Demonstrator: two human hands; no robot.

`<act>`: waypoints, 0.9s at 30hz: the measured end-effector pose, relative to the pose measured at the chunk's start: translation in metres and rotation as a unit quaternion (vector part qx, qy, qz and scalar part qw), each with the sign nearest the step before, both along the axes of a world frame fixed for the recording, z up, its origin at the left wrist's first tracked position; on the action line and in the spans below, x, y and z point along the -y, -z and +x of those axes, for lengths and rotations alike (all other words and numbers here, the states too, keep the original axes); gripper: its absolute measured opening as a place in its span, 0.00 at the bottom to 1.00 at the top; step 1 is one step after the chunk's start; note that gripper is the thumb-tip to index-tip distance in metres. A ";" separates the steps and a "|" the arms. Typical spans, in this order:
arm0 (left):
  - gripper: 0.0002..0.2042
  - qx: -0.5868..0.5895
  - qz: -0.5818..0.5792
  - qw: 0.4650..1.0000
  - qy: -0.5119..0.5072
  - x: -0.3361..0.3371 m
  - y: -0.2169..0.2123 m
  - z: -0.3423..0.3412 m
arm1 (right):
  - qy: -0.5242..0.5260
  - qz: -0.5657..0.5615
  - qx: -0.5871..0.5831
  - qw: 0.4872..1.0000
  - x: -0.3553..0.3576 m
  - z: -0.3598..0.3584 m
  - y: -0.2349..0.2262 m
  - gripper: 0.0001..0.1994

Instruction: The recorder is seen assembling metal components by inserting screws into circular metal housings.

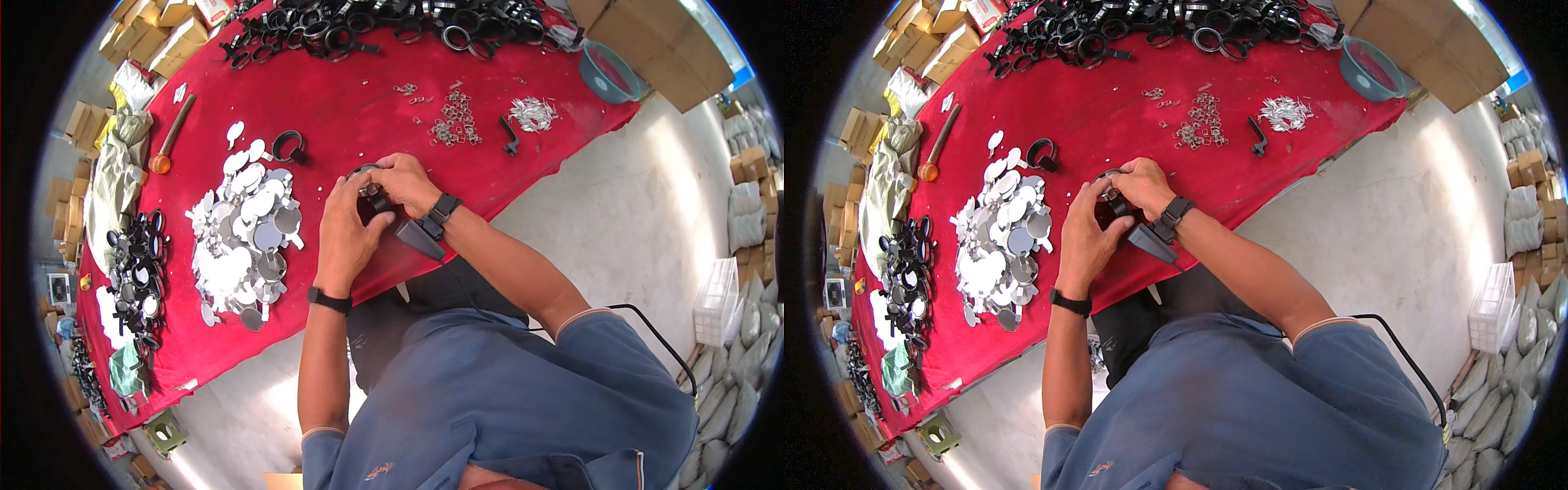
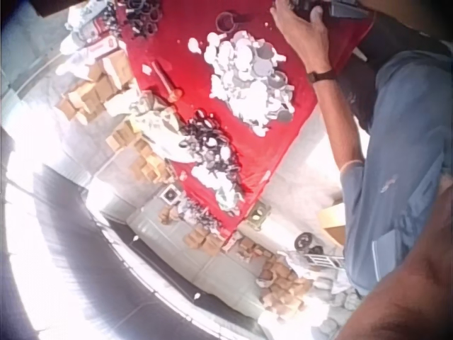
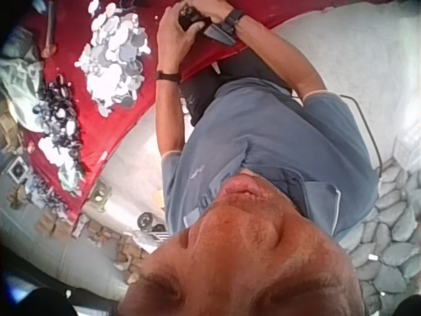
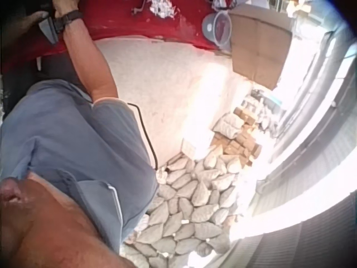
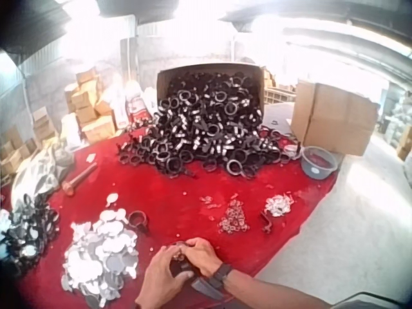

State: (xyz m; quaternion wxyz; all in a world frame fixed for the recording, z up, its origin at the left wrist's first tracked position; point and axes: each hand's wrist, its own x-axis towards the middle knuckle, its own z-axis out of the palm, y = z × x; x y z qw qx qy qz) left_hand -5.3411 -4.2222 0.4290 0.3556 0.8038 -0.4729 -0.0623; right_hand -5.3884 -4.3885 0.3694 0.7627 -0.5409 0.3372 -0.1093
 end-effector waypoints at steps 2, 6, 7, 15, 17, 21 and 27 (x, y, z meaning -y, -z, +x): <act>0.29 -0.023 0.000 1.000 -0.012 0.000 0.004 0.002 | -0.022 -0.044 -0.005 0.999 0.004 0.001 0.001 0.11; 0.26 0.009 -0.010 1.000 -0.017 -0.001 0.012 0.008 | -0.158 -0.293 -0.126 0.935 0.065 0.006 -0.032 0.21; 0.26 0.015 -0.013 1.000 -0.012 -0.003 0.012 0.009 | -0.127 -0.547 -0.125 0.818 0.089 0.009 -0.032 0.13; 0.25 -0.018 -0.028 0.999 -0.016 0.001 0.009 0.009 | -0.207 -0.611 -0.149 0.749 0.165 0.015 -0.020 0.11; 0.25 -0.019 -0.027 0.999 -0.018 0.001 0.010 0.009 | -0.189 -0.648 -0.144 0.724 0.159 0.011 -0.017 0.11; 0.26 0.010 -0.052 0.998 -0.020 -0.001 0.018 0.012 | -0.172 -0.644 -0.124 0.735 0.139 -0.002 -0.037 0.11; 0.25 -0.009 -0.015 1.000 -0.026 0.011 0.004 0.017 | -0.178 -0.401 -0.033 0.898 0.098 -0.024 -0.063 0.10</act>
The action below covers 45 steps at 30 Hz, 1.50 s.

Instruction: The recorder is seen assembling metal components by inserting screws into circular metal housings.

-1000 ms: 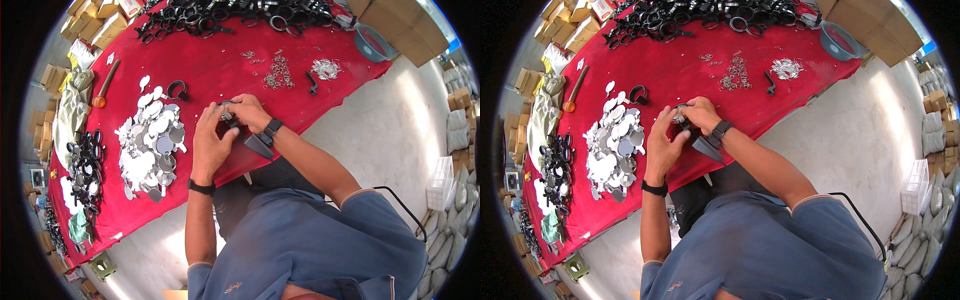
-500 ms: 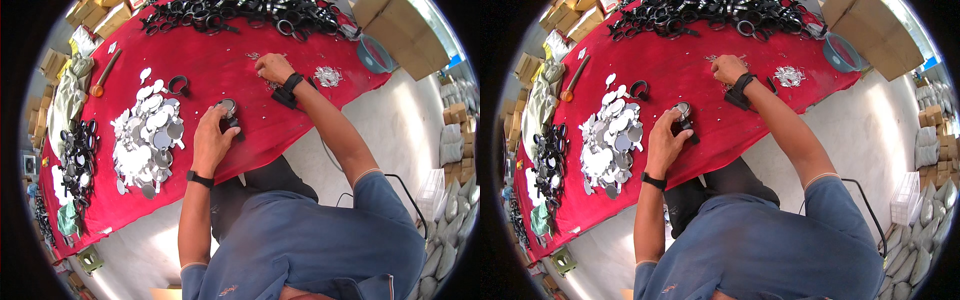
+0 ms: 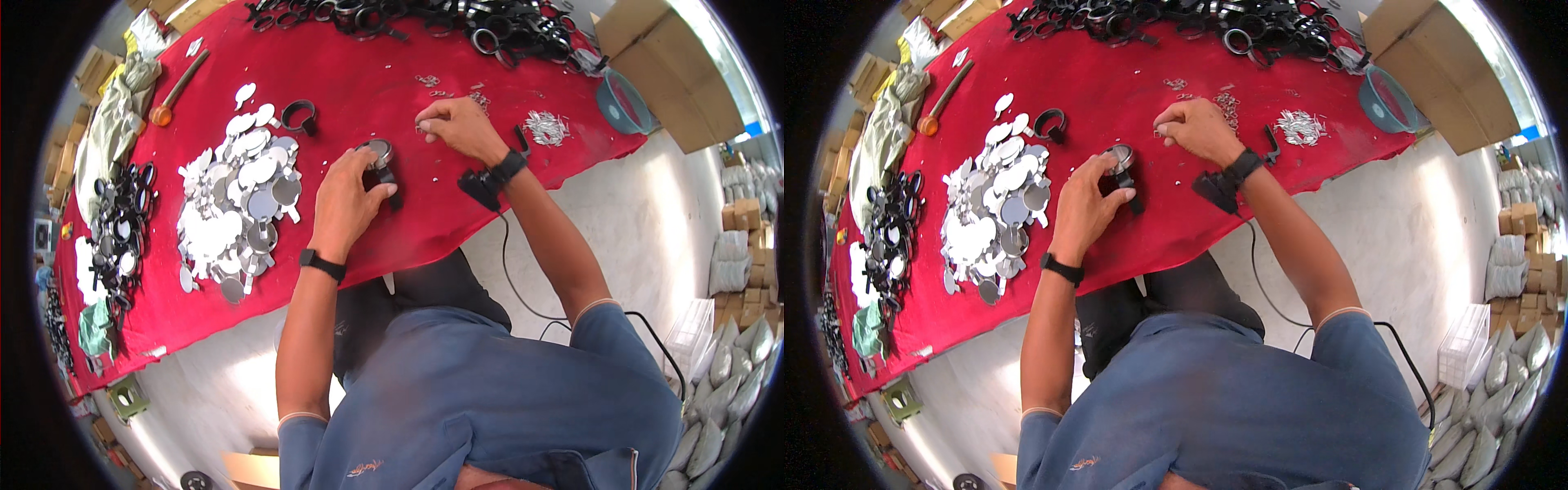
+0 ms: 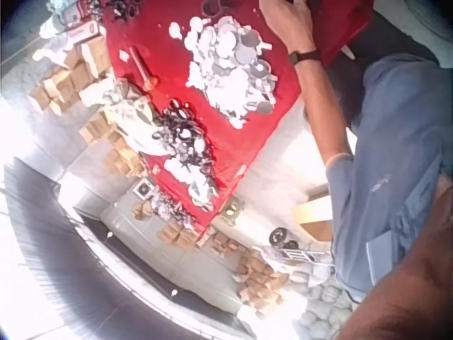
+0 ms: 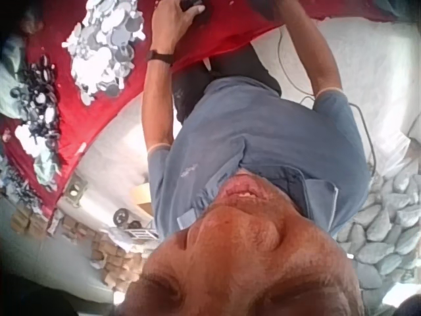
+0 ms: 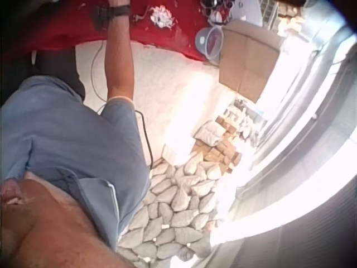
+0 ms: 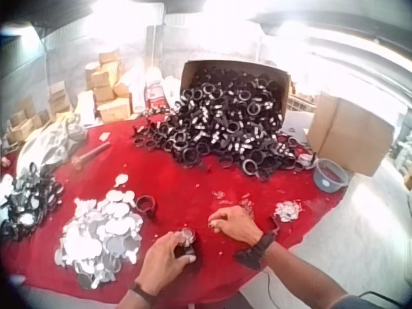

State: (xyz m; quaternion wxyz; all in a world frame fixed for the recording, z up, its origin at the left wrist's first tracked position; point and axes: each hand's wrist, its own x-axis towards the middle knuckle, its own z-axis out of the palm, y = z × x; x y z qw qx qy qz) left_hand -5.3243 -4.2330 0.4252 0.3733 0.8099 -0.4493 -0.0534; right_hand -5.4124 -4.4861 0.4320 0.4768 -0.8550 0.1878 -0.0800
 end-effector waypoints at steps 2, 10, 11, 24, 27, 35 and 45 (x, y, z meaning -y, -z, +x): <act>0.25 -0.001 0.010 1.000 -0.006 -0.001 0.002 0.000 | 0.012 0.098 0.046 0.994 -0.029 -0.011 -0.003 0.10; 0.23 -0.004 0.035 0.999 0.008 -0.004 0.006 0.009 | -0.013 -0.102 0.262 0.960 -0.086 -0.020 0.030 0.06; 0.23 -0.003 0.036 0.999 0.008 -0.004 0.007 0.010 | -0.013 -0.132 0.282 0.950 -0.088 -0.020 0.032 0.05; 0.15 -0.021 0.058 0.998 0.002 0.003 -0.007 0.013 | 0.067 -0.211 0.290 0.931 -0.113 -0.019 0.039 0.05; 0.15 -0.022 0.058 0.998 -0.012 0.005 -0.008 0.012 | 0.098 -0.191 0.272 0.938 -0.120 -0.022 0.038 0.06; 0.16 -0.030 0.042 0.998 -0.020 0.008 -0.006 0.010 | 0.119 -0.214 0.263 0.933 -0.126 -0.028 0.045 0.08; 0.14 -0.002 -0.037 0.998 -0.044 0.010 0.006 0.005 | 0.095 -0.261 0.278 0.919 -0.129 -0.030 0.050 0.12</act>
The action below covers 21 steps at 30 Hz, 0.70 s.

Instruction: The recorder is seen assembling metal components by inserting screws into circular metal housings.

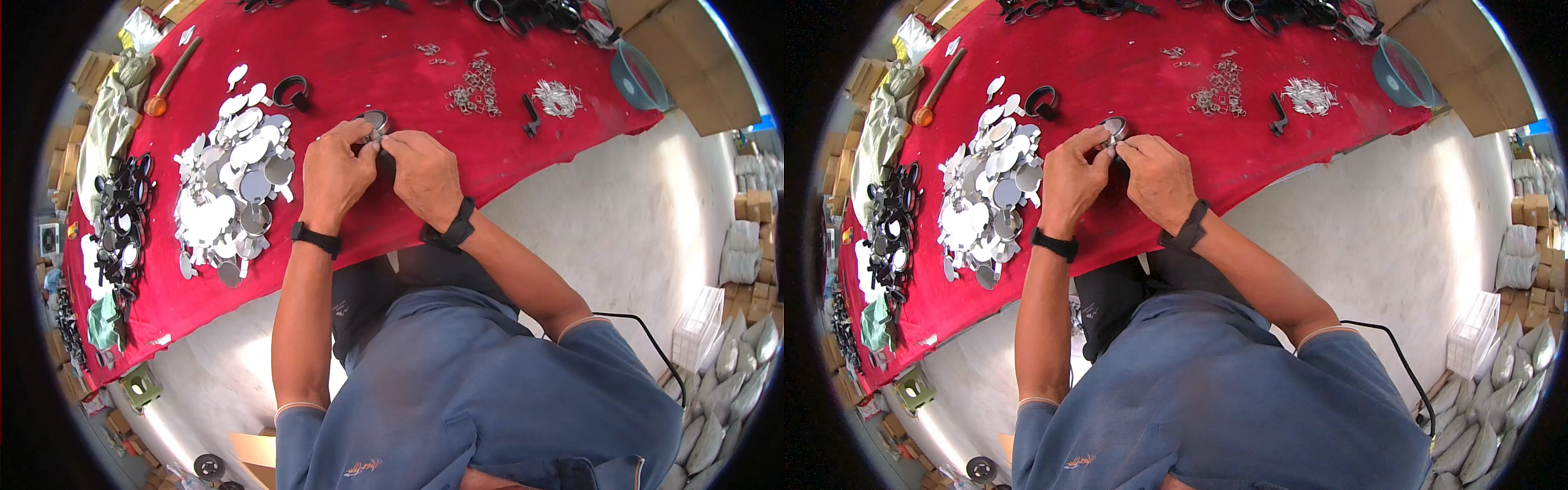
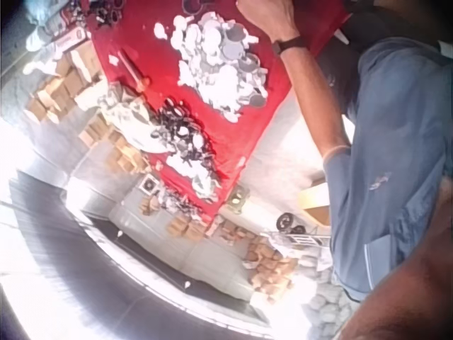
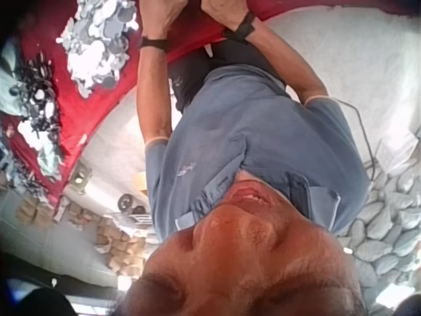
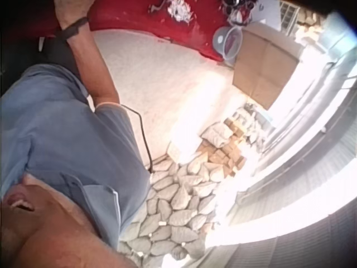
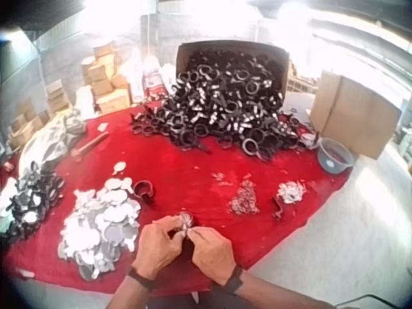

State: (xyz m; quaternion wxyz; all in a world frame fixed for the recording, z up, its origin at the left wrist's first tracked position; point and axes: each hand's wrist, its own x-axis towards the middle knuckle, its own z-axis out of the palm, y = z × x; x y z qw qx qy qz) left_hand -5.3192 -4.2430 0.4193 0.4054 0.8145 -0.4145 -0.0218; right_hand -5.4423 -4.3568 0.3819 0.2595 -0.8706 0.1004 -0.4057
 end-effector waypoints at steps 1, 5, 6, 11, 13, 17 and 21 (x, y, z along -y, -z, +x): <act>0.13 -0.024 0.008 1.000 -0.006 0.001 -0.004 -0.001 | 0.000 -0.006 -0.006 1.000 0.001 0.000 0.000 0.12; 0.16 -0.048 0.035 0.998 -0.009 0.002 -0.009 -0.001 | -0.003 -0.003 -0.017 1.000 0.000 0.000 -0.003 0.11; 0.16 -0.050 0.038 0.998 -0.015 0.003 -0.010 -0.002 | -0.002 -0.003 -0.016 1.000 0.000 0.000 -0.002 0.11; 0.15 -0.051 0.049 0.997 -0.026 0.002 -0.013 -0.002 | 0.011 0.058 -0.008 0.998 0.001 0.006 -0.009 0.11; 0.15 -0.053 0.046 0.997 -0.024 0.003 -0.012 -0.001 | 0.006 0.069 -0.018 0.997 0.003 0.008 -0.009 0.11; 0.16 -0.042 0.071 0.996 -0.021 0.009 -0.013 -0.003 | 0.001 0.038 -0.060 0.997 0.008 0.000 -0.008 0.10; 0.14 -0.043 0.010 0.999 -0.027 0.001 -0.001 0.001 | -0.018 0.094 0.010 0.995 0.004 -0.019 -0.010 0.08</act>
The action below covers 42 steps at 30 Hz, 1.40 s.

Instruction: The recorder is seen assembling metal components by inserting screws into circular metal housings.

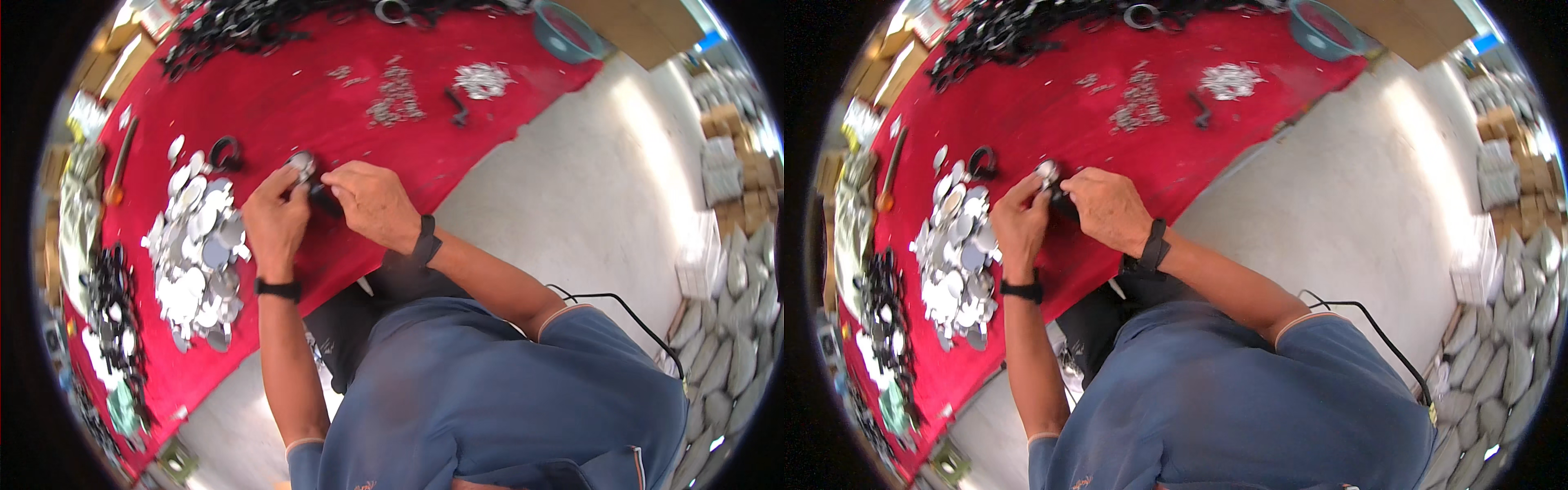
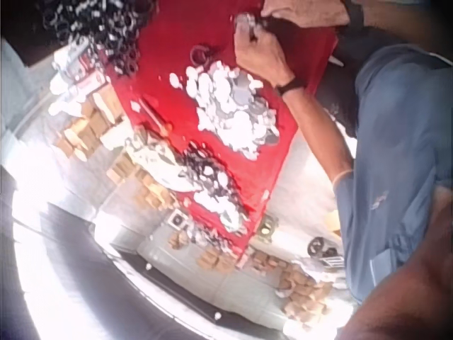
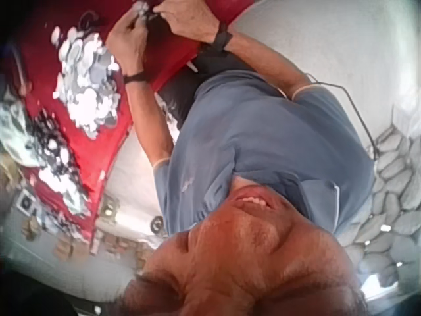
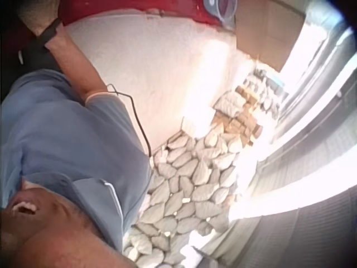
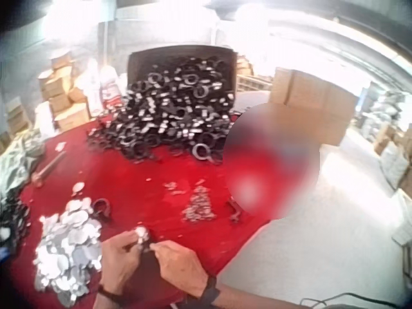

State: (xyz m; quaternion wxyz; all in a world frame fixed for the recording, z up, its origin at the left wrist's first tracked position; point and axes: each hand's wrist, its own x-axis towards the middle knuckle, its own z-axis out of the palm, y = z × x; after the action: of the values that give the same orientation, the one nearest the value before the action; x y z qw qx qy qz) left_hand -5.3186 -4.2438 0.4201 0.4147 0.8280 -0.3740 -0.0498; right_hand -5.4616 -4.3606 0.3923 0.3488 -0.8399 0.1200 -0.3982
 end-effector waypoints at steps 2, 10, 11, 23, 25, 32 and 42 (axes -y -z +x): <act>0.15 -0.003 0.000 1.000 0.007 0.000 0.002 0.001 | 0.024 0.046 -0.018 0.999 0.015 -0.020 -0.001 0.09; 0.15 -0.092 -0.053 0.994 0.001 0.009 0.011 -0.003 | 0.340 0.043 -0.143 0.929 0.219 -0.133 0.019 0.12; 0.15 -0.091 -0.045 0.995 -0.010 0.008 0.012 -0.002 | 0.367 -0.002 -0.186 0.911 0.240 -0.138 0.017 0.12; 0.15 -0.095 -0.016 0.995 -0.007 0.005 0.008 0.002 | 0.309 -0.053 -0.335 0.889 0.381 -0.127 0.017 0.13; 0.15 -0.089 -0.012 0.996 0.001 0.003 0.011 0.004 | 0.300 -0.045 -0.348 0.887 0.383 -0.122 0.015 0.13; 0.15 -0.062 -0.020 0.997 0.030 0.009 -0.002 -0.002 | 0.244 -0.191 -0.442 0.842 0.422 -0.126 0.020 0.13; 0.15 -0.029 0.001 1.000 -0.009 0.005 -0.005 -0.002 | 0.058 0.246 -0.121 0.960 0.221 -0.063 -0.031 0.13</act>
State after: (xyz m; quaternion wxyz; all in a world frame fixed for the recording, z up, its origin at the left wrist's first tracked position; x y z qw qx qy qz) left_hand -5.3209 -4.2486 0.4255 0.4251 0.8300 -0.3541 -0.0707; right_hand -5.5242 -4.5812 0.4234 0.5034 -0.7617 0.3044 -0.2716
